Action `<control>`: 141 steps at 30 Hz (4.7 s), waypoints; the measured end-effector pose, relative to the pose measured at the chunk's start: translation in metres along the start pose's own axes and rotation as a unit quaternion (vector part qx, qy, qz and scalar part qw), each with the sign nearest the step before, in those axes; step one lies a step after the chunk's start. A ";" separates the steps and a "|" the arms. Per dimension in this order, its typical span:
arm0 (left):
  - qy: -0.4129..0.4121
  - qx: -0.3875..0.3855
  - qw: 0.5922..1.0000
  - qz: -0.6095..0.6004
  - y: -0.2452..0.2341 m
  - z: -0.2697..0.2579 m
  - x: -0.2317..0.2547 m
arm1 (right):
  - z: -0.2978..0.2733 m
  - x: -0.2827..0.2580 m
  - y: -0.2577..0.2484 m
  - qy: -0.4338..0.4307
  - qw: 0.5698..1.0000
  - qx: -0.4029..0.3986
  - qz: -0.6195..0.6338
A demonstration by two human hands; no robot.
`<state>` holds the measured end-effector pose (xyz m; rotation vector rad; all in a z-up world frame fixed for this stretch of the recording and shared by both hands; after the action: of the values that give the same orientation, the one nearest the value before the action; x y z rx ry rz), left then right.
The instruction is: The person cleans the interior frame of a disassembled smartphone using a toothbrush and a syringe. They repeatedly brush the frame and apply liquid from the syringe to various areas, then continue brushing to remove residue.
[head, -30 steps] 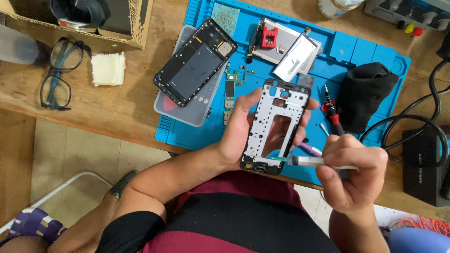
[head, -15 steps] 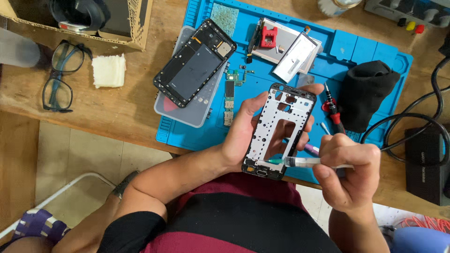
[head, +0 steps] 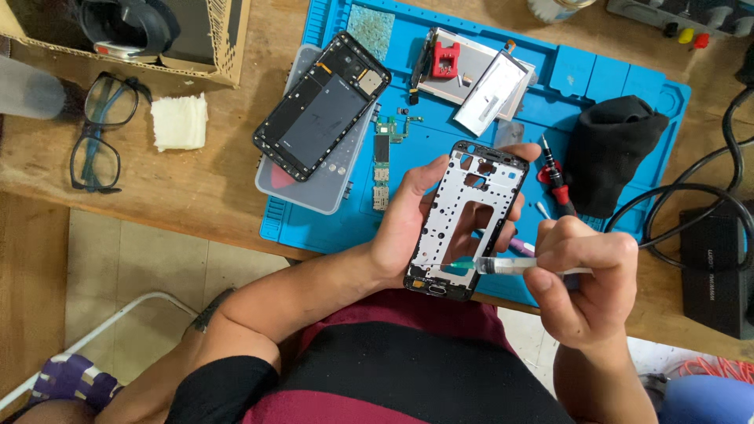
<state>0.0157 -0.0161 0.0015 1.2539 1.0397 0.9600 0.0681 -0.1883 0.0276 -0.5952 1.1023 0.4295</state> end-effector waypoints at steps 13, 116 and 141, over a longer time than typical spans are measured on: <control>0.006 0.023 1.000 0.001 -0.001 0.001 -0.005 | 0.016 -0.003 -0.005 -0.004 0.999 0.040 -0.020; -0.073 0.072 0.989 0.110 -0.007 -0.001 -0.015 | 0.024 0.009 -0.034 -0.084 0.983 0.161 -0.037; -0.046 0.046 0.985 0.159 0.001 0.004 -0.016 | 0.016 0.004 -0.046 -0.087 0.982 0.160 -0.037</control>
<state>0.0152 -0.0327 0.0044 1.5583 0.8333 1.0935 0.1080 -0.2132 0.0398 -0.3058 0.9527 0.2278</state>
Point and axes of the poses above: each hand's wrist, its own z-axis towards the middle knuckle, its own y-axis out of the palm, x = y × z, the point moved 2 cm from there along z, towards the middle knuckle, and after that the axes turned 3 degrees about -z, right-handed, at the moved point
